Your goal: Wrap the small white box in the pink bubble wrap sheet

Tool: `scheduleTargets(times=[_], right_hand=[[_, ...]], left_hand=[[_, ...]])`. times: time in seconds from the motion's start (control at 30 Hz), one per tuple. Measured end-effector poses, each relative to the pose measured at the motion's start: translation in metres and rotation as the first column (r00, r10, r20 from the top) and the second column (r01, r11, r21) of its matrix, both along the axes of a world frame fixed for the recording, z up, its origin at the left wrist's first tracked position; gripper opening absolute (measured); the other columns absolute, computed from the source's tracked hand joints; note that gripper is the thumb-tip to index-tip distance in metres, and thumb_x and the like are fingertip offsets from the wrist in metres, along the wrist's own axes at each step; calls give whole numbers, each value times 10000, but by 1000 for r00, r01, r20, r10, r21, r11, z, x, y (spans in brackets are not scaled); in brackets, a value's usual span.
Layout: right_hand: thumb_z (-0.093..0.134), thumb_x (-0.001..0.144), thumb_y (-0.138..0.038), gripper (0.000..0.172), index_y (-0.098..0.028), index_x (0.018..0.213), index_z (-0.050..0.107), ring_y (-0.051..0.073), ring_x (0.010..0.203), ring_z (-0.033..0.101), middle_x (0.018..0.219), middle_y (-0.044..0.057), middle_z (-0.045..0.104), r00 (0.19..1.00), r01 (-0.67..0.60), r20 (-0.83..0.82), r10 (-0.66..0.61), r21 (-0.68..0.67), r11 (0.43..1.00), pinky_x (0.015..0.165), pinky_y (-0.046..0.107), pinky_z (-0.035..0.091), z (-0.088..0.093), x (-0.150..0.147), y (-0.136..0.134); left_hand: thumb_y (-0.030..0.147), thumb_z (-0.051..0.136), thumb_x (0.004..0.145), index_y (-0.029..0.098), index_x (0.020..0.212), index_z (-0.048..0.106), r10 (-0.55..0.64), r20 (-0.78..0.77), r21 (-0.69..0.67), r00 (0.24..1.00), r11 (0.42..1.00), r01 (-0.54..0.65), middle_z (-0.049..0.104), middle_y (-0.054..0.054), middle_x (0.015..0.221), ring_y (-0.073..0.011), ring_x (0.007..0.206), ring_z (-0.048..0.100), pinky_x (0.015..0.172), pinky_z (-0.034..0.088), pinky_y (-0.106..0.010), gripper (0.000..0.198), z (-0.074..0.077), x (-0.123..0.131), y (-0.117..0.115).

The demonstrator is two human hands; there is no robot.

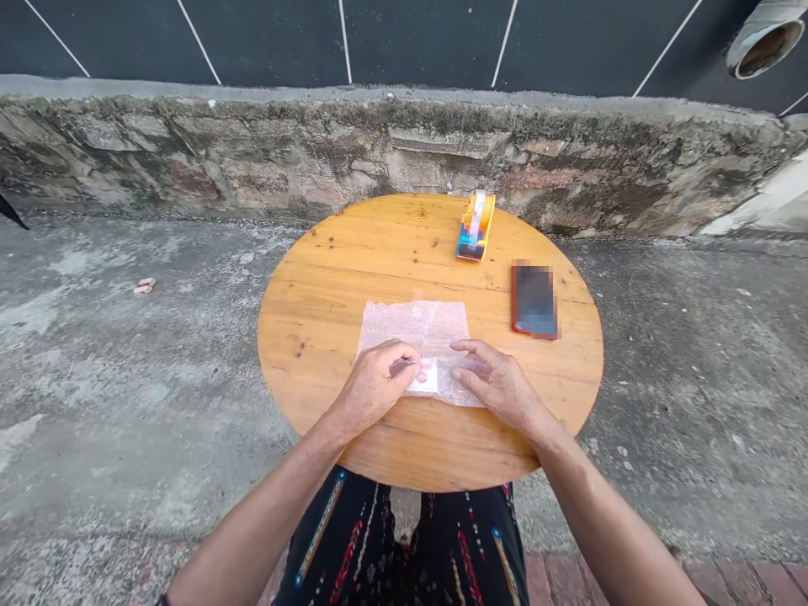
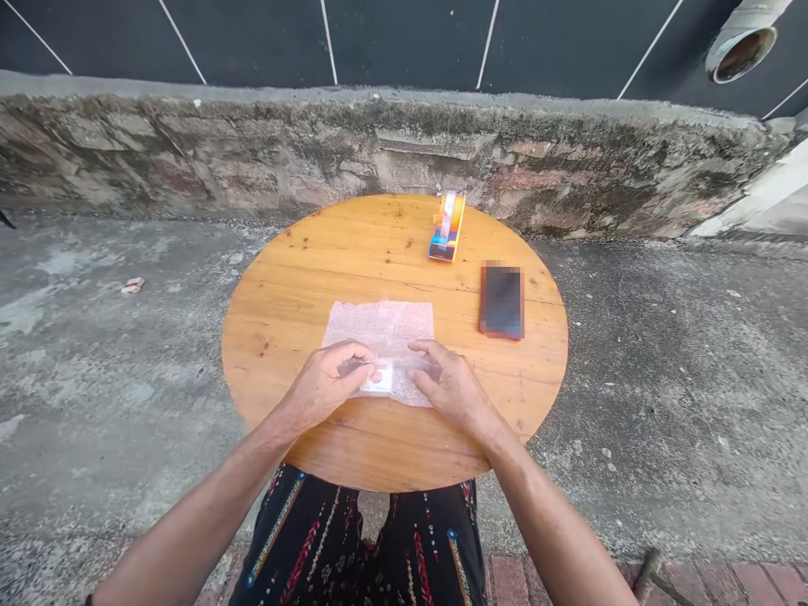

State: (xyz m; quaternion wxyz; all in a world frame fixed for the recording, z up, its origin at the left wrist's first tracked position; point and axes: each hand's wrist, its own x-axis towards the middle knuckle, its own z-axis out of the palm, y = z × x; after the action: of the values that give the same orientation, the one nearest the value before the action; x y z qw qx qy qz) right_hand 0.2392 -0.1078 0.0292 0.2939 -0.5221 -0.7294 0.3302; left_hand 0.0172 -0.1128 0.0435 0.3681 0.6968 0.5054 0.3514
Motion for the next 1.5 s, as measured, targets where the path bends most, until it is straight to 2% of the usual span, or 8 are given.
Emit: scheduleTargets(times=[0.13, 0.27, 0.47, 0.57, 0.63, 0.97, 1.27, 1.5], right_hand=[[597, 839, -337, 349, -197, 1157, 616, 163, 621, 573, 769, 14, 666, 994, 64, 86, -68, 39, 997, 609, 290, 456, -7, 2, -2], [587, 863, -305, 330, -181, 1167, 601, 201, 730, 612, 777, 29, 674, 974, 132, 147, -172, 252, 959, 747, 357, 468, -10, 7, -6], [568, 876, -192, 194, -185, 1061, 627, 247, 924, 584, 1056, 109, 666, 917, 64, 244, -315, 690, 721, 801, 408, 410, 5, -17, -39], [563, 885, -166, 172, -204, 1039, 632, 239, 1024, 561, 1147, 69, 664, 923, -186, 377, -81, 620, 762, 897, 425, 382, 6, -41, -51], [533, 903, -147, 195, -181, 1074, 619, 230, 1053, 553, 1160, 71, 664, 918, -230, 394, -34, 600, 766, 943, 427, 369, 3, -51, -51], [505, 915, -152, 207, -171, 1090, 615, 226, 995, 538, 1121, 67, 663, 862, -310, 505, 31, 480, 821, 940, 426, 352, 14, -47, -35], [493, 947, -207, 174, -211, 960, 667, 217, 919, 523, 990, 52, 682, 853, -315, 520, 32, 467, 826, 844, 386, 343, 19, -52, -25], [515, 931, -185, 156, -218, 937, 667, 215, 916, 517, 965, 52, 668, 879, -296, 477, 31, 492, 819, 837, 380, 330, 15, -52, -23]], left_hand=[[173, 569, 797, 197, 853, 653, 7, -16, -33, 1000, 999, -8, 671, 33, 820, -129, 765, 598, 689, 426, -232, 103, -1, -1, -1], [184, 567, 794, 203, 884, 640, 23, -19, -30, 1000, 999, -23, 675, 35, 846, -133, 776, 603, 694, 431, -237, 118, -2, -1, 1], [184, 563, 800, 200, 925, 644, 8, 2, -14, 1000, 1000, -8, 694, 17, 923, -150, 857, 625, 756, 454, -250, 151, -2, -1, 1], [173, 561, 805, 200, 955, 644, 4, 7, 23, 1000, 1000, -4, 694, 6, 965, -156, 911, 628, 817, 460, -261, 174, -5, -2, 1], [168, 562, 806, 198, 967, 644, 6, 6, 36, 1000, 999, -6, 694, -3, 979, -159, 925, 630, 839, 466, -269, 184, -7, -2, 2], [184, 563, 797, 188, 1005, 672, 65, 12, 2, 998, 998, -65, 715, -31, 1000, -168, 915, 651, 838, 495, -281, 235, -3, -13, 1], [321, 583, 780, 170, 1017, 672, 190, -32, -148, 981, 970, -192, 665, -3, 743, -144, 644, 590, 591, 450, -238, 294, -16, -55, -3], [339, 596, 780, 176, 1005, 659, 333, -81, -157, 939, 927, -342, 689, -44, 901, -182, 817, 635, 760, 495, -296, 285, -23, -79, -36]])
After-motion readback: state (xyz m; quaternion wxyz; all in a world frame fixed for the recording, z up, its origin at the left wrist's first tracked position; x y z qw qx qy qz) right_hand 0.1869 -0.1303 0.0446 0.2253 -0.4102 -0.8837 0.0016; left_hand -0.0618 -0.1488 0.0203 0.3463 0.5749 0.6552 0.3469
